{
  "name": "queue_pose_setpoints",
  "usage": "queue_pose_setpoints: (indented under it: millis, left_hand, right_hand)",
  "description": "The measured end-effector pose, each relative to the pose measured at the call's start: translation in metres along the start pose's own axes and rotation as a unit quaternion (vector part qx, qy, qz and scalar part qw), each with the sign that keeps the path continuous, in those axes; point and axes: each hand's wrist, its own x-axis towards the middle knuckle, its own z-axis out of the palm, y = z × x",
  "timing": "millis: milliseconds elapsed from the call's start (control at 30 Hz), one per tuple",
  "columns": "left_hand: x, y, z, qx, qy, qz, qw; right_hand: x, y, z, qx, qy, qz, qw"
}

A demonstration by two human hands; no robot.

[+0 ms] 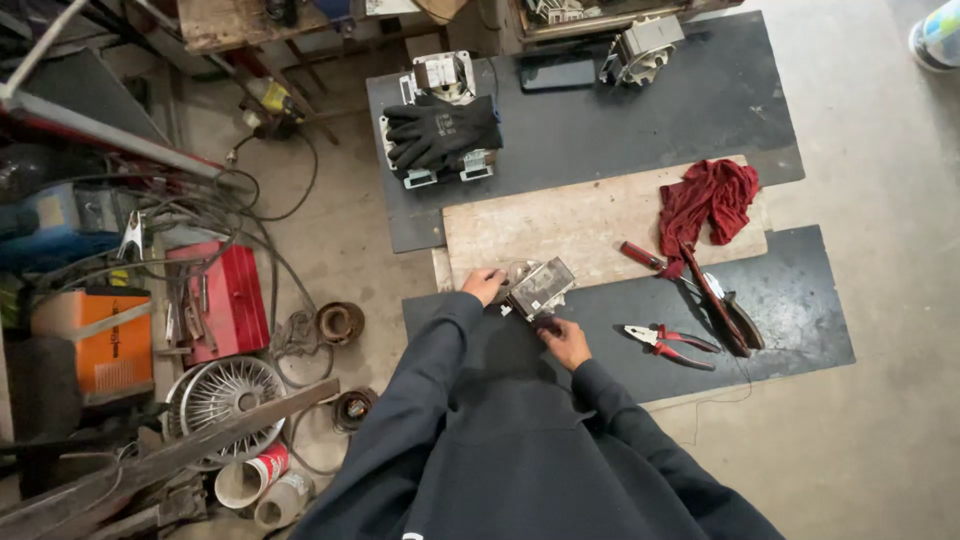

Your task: Winding copper wire around a core and assembling electronic components on a workbench

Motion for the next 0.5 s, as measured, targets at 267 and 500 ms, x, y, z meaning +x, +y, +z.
queue_pose_setpoints:
  millis: [267,500]
  left_hand:
    - [0.024,0.015,0.026,-0.055,0.013,-0.007,0.998]
    - [-0.025,0.068,-0.003,-0.111,0.016,-0.014,0.994]
  right_hand:
    - [-0.021,-0.019,-0.020,0.186,-0.058,0.057,0.979]
    - [-0.001,0.008,-0.029,0.106,-0.031,-0.015,0.994]
